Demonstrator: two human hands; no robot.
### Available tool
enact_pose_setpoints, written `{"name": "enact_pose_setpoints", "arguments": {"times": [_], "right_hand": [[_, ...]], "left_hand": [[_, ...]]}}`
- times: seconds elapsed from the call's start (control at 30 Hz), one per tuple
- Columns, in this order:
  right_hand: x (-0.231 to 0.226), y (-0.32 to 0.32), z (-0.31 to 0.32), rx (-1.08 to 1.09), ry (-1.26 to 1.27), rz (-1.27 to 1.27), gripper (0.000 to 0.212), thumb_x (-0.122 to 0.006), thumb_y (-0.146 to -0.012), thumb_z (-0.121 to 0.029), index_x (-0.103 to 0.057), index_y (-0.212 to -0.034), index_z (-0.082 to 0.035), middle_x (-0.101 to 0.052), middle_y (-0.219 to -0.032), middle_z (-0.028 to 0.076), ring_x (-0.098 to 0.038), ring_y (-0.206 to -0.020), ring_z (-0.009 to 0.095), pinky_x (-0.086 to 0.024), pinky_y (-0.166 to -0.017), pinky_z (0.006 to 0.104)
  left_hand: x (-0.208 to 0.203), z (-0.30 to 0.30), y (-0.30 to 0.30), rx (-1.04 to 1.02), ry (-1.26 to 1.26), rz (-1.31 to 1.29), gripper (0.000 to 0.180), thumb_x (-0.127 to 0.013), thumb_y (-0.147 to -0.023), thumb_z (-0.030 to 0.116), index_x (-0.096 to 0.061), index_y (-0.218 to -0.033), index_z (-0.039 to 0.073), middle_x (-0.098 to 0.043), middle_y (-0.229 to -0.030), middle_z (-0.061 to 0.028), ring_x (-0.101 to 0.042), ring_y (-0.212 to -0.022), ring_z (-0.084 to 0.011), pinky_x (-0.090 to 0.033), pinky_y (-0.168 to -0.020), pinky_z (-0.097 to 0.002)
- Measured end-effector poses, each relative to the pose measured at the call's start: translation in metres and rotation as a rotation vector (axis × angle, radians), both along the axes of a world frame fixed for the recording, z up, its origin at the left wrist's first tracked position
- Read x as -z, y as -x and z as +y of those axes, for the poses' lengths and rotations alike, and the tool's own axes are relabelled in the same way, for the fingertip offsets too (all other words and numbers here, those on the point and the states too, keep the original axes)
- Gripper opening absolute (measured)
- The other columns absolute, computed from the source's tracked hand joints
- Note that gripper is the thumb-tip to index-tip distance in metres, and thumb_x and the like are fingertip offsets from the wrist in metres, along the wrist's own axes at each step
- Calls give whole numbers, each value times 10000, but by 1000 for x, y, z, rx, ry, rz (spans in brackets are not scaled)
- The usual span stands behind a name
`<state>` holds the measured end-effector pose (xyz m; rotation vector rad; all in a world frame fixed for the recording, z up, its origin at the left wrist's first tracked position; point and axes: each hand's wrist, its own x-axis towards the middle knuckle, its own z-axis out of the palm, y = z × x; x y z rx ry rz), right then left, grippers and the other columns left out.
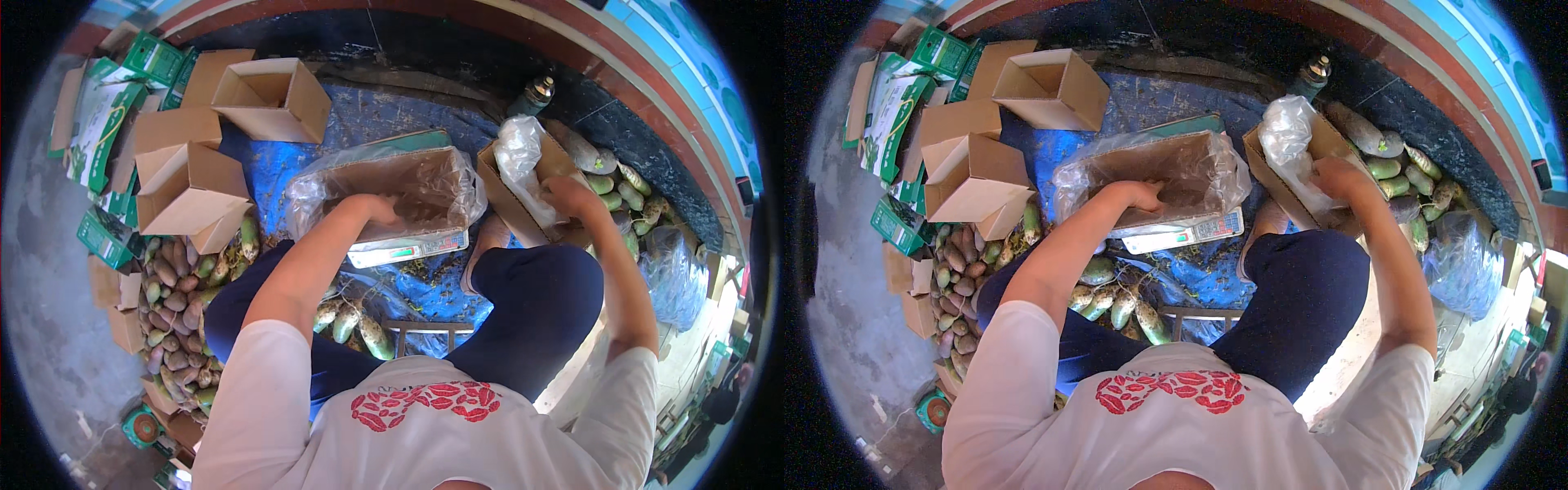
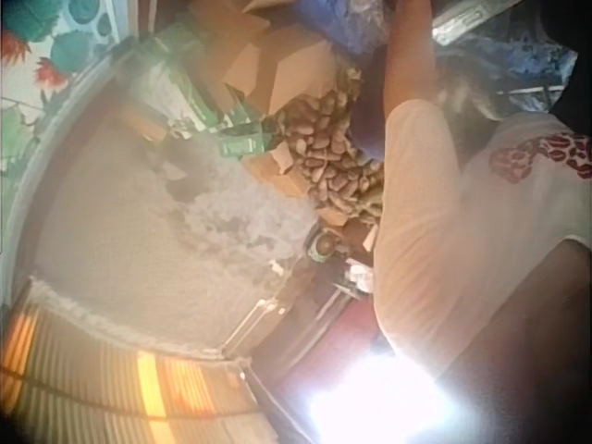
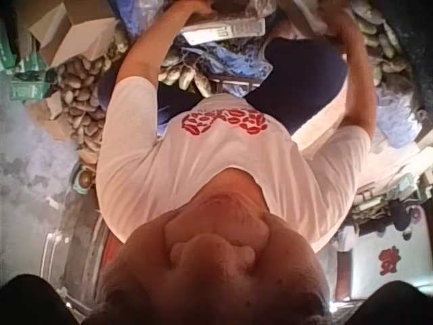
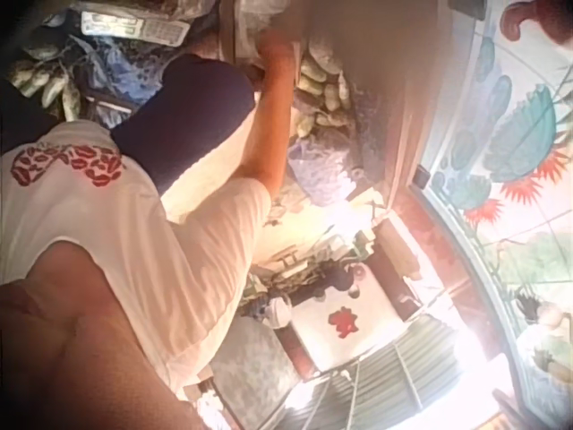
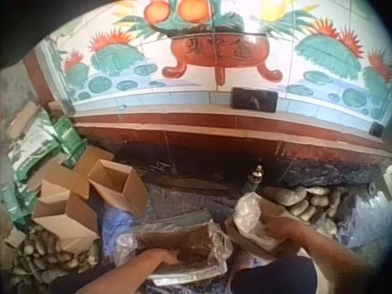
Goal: Sorting, weighing, and packing green produce into cardboard boxes.
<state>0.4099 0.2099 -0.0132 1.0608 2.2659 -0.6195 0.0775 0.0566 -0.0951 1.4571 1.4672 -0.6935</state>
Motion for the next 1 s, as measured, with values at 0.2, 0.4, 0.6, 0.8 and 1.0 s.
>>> {"name": "enact_pose_setpoints", "arguments": {"times": [0.2, 0.4, 0.6, 0.8, 1.0], "right_hand": [[-142, 89, -50, 52, 277, 602, 217, -468, -798, -135, -544, -944, 5, -576, -875, 151, -558, -827, 280, -427, -728, 342], [-106, 183, -87, -269, 335, 455, 217, -452, -813, -161, -551, -940, -17, -584, -884, 135, -553, -852, 275, -424, -757, 334], [10, 260, -94, -464, 293, 219, 285, -463, -770, -173, -567, -1002, -46, -556, -1027, 164, -522, -958, 322, -408, -808, 396], [140, 280, -87, -638, 243, -206, 373, -500, -744, -227, -544, -1085, -82, -535, -1105, 128, -514, -1001, 303, -412, -818, 412], [174, 277, -86, -694, 201, -227, 330, -508, -750, -219, -575, -1058, -121, -539, -1111, 98, -520, -995, 304, -416, -819, 416]], "left_hand": [[-15, 5, -3, -46, 37, -155, 787, -458, -721, 574, -265, -1299, 77, -253, -1336, -165, -287, -1209, -306, -261, -977, -395], [-51, 5, 9, -102, -178, -134, 600, -487, -740, 530, -552, -1044, 18, -527, -1077, -188, -500, -995, -323, -386, -858, -381], [-143, -63, 25, -42, -255, -159, 479, -473, -795, 428, -527, -1039, 19, -559, -979, -204, -539, -909, -337, -418, -800, -405], [-117, -95, 24, 36, -428, -143, 305, -476, -770, 149, -477, -1049, 28, -569, -931, -186, -550, -892, -330, -441, -737, -431], [-102, -90, 36, -3, -474, -223, 330, -469, -704, 12, -486, -1033, 27, -566, -923, -196, -567, -830, -339, -460, -679, -427]]}}
